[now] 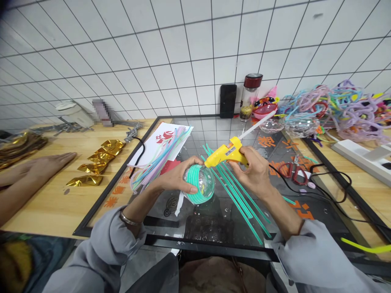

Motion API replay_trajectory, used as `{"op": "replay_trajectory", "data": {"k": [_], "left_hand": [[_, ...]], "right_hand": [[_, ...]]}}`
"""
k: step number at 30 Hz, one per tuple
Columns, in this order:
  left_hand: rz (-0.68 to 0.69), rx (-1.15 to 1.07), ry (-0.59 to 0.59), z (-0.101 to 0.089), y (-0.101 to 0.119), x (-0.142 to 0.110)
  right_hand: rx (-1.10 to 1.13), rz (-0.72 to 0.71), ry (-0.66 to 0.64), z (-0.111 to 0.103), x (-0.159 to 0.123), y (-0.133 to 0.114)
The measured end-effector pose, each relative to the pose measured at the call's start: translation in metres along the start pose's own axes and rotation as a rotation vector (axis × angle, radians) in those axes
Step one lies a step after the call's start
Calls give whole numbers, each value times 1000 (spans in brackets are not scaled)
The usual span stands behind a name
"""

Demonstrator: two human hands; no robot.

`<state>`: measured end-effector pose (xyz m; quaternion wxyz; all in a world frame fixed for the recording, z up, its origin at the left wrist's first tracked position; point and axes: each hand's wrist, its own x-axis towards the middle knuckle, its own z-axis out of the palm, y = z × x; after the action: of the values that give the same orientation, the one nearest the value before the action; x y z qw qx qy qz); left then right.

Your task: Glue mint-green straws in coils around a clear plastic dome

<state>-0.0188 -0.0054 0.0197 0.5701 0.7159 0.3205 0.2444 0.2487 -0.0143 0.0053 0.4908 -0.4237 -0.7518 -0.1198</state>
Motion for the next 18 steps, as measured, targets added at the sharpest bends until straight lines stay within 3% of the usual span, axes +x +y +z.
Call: {"op": "replay_trajectory", "data": {"k": [18], "left_hand": [[13,31,9,0,0,1]], "right_hand": [[7,-50,-21,-2,-1,0]]}}
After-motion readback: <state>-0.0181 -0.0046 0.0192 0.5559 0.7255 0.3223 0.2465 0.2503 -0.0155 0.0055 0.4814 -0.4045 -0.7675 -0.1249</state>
